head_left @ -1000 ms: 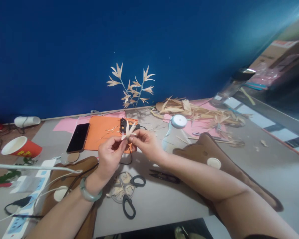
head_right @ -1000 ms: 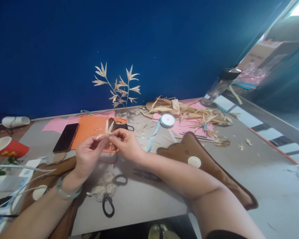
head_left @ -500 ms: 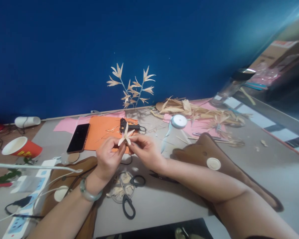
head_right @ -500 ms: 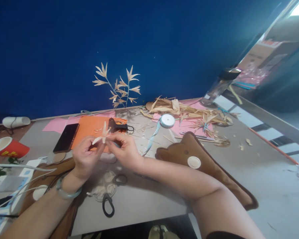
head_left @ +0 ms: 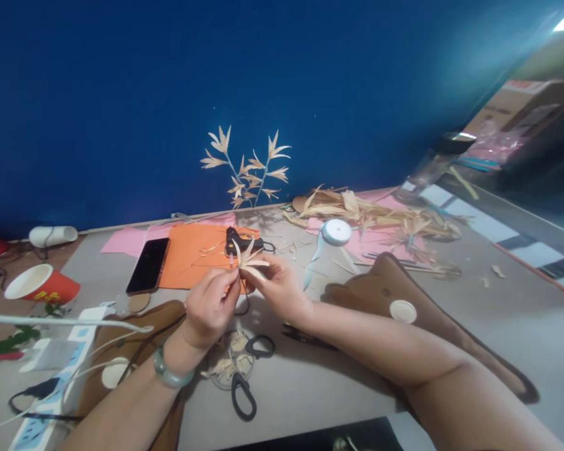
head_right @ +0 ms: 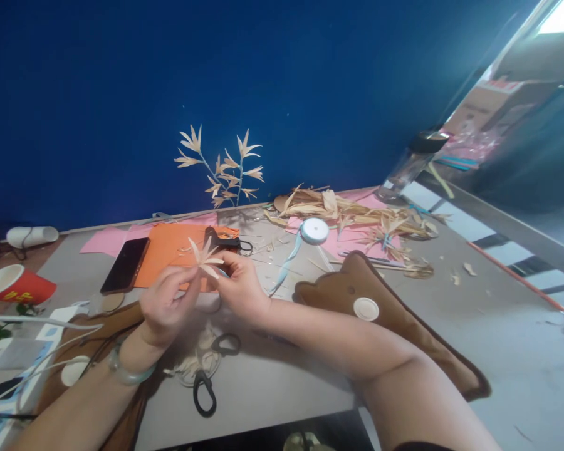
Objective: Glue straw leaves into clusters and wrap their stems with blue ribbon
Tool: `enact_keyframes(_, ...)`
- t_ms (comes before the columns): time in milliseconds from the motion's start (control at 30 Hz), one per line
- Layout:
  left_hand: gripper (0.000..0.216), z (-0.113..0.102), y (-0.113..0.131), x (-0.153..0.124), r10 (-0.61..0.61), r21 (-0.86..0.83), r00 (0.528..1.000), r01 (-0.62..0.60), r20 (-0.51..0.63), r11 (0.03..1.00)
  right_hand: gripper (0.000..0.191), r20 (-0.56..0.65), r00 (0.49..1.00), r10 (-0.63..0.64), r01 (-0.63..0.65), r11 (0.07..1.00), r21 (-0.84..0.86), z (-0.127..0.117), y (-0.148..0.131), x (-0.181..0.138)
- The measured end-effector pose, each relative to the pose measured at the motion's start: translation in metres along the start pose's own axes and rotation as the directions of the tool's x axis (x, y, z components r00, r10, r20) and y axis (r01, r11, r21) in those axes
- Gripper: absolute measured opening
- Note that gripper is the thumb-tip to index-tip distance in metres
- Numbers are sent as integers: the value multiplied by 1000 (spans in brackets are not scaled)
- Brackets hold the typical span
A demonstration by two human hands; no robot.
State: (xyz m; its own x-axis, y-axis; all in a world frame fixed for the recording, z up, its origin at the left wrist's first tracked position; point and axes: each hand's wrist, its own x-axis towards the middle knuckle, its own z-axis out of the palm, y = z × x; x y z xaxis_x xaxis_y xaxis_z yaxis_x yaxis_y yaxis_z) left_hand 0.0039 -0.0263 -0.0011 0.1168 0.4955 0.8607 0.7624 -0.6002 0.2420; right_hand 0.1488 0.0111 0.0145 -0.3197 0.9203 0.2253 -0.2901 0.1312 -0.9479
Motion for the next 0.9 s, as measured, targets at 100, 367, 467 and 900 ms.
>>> enact_keyframes(100,25,1,-2,-4,36,4,999,-36,12,999,19,17,1000,25,-25,999,28,0,-3,0)
enact_keyframes(367,31,4,-4,-13,24,13,999,-25,48,1000,22,-5,1000,23,-22,998,61,-1,-2,1)
enact_keyframes(467,30,3,-4,-13,0,16,999,0,53,1000,20,8,1000,-30,30,999,21,-1,-6,-2)
enact_keyframes(900,38,4,4,-7,-116,-178,993,117,14,977,19,23,1000,-21,19,998,56,-5,-5,3)
